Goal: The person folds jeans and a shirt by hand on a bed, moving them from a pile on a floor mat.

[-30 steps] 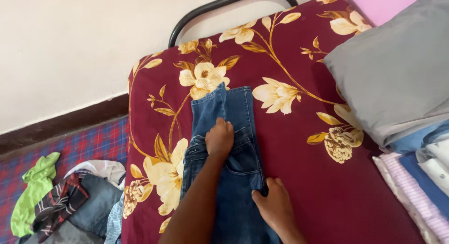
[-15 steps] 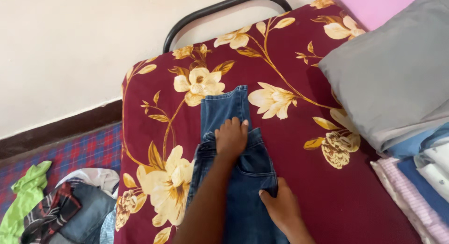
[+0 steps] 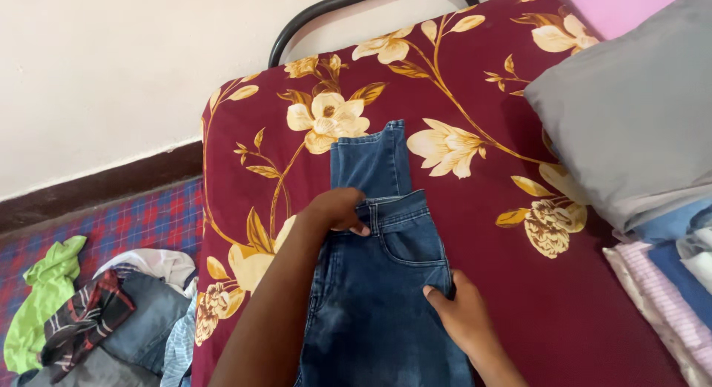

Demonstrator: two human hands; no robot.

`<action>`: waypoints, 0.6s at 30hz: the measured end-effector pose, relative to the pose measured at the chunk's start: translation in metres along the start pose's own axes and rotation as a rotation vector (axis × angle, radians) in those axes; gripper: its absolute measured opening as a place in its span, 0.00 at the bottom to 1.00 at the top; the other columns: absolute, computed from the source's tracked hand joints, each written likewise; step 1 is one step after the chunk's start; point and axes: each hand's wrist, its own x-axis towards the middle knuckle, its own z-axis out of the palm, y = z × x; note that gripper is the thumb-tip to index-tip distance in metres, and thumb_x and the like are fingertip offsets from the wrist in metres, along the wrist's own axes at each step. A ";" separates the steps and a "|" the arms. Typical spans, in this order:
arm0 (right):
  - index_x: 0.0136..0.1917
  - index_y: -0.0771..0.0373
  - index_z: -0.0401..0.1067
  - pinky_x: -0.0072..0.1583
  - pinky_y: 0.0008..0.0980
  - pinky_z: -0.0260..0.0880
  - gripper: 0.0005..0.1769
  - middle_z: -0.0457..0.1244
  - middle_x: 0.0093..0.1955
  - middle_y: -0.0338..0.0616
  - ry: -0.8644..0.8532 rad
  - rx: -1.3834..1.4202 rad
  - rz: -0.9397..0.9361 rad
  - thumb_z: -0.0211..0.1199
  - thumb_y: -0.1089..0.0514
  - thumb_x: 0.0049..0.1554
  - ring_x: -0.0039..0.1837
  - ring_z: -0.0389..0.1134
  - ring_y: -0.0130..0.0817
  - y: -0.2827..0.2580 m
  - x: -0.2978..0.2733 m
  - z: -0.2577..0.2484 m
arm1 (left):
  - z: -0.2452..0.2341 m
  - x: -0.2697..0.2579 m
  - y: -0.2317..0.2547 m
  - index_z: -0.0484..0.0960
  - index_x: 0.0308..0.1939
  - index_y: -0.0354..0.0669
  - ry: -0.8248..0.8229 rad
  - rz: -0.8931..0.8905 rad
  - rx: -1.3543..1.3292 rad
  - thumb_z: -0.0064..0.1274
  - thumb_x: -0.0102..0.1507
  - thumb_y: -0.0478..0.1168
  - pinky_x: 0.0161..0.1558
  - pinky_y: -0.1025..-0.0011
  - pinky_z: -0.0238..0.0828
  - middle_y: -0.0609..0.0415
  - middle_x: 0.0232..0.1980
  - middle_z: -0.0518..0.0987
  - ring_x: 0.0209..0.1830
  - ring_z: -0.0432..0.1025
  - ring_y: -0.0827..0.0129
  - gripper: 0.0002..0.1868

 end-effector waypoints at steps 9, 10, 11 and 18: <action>0.73 0.63 0.57 0.63 0.42 0.70 0.42 0.65 0.64 0.54 0.011 0.168 -0.116 0.69 0.45 0.53 0.66 0.68 0.42 -0.012 -0.001 -0.005 | -0.072 0.028 -0.002 0.82 0.59 0.49 0.436 -0.066 0.277 0.66 0.57 0.56 0.76 0.48 0.52 0.48 0.57 0.81 0.67 0.71 0.55 0.30; 0.77 0.61 0.52 0.65 0.43 0.69 0.46 0.63 0.67 0.56 0.004 0.119 -0.046 0.70 0.44 0.54 0.69 0.67 0.43 -0.012 -0.002 -0.006 | -0.065 0.027 0.003 0.82 0.59 0.49 0.431 -0.068 0.273 0.66 0.57 0.56 0.76 0.48 0.52 0.48 0.57 0.81 0.67 0.71 0.55 0.30; 0.77 0.61 0.52 0.65 0.43 0.69 0.46 0.63 0.67 0.56 0.003 0.119 -0.044 0.70 0.44 0.54 0.69 0.67 0.43 -0.013 -0.003 -0.005 | -0.056 0.027 0.008 0.78 0.63 0.45 0.698 -0.013 0.358 0.65 0.57 0.55 0.75 0.45 0.48 0.47 0.63 0.76 0.71 0.66 0.54 0.34; 0.71 0.61 0.61 0.66 0.40 0.67 0.39 0.66 0.65 0.52 0.078 -0.005 -0.222 0.71 0.56 0.50 0.67 0.68 0.44 0.000 -0.001 0.000 | 0.091 -0.015 0.051 0.61 0.75 0.38 0.829 0.053 -0.009 0.48 0.67 0.55 0.74 0.42 0.41 0.42 0.79 0.59 0.80 0.50 0.48 0.37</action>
